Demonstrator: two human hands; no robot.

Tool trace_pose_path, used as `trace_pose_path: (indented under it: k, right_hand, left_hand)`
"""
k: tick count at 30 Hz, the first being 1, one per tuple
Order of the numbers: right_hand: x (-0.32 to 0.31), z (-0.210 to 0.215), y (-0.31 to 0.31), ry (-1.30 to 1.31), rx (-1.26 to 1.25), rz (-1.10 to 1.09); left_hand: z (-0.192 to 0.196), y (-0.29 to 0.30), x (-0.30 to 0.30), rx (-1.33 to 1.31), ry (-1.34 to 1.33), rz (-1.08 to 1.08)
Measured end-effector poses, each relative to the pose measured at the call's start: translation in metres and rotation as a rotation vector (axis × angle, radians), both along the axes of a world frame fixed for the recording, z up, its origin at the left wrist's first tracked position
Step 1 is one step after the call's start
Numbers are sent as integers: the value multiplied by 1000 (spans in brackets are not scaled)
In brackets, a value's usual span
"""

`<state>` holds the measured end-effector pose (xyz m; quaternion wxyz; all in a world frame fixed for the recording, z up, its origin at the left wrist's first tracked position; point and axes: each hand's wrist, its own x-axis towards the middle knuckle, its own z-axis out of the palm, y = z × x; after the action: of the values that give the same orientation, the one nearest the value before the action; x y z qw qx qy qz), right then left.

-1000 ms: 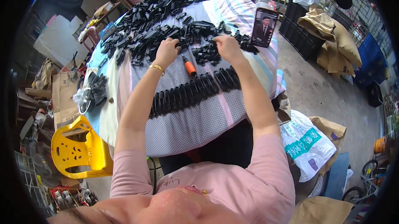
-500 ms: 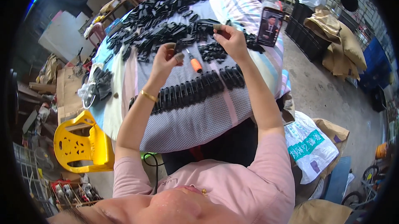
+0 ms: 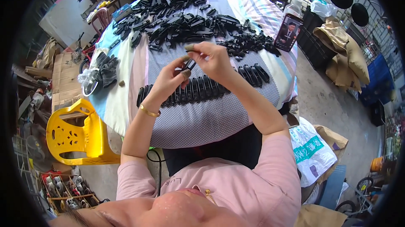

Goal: Manually assembling small black plastic components by inserting metal pins and using a small screwdriver.

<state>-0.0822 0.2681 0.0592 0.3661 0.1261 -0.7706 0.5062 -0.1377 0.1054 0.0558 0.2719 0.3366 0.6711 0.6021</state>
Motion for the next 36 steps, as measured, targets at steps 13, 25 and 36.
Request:
trace_pose_path:
  k: [13,25,36]
  right_hand:
    - [8,-15,-6,49,94,-127]
    - [15,-8,-5,275,405,-243]
    - [23,1,-13,149,514,-91]
  left_hand:
    - [-12,-8,-20,414,-449,-69]
    - [-20,0,-7,362,-468,-43]
    - [-10,-1,0,329,-196,119]
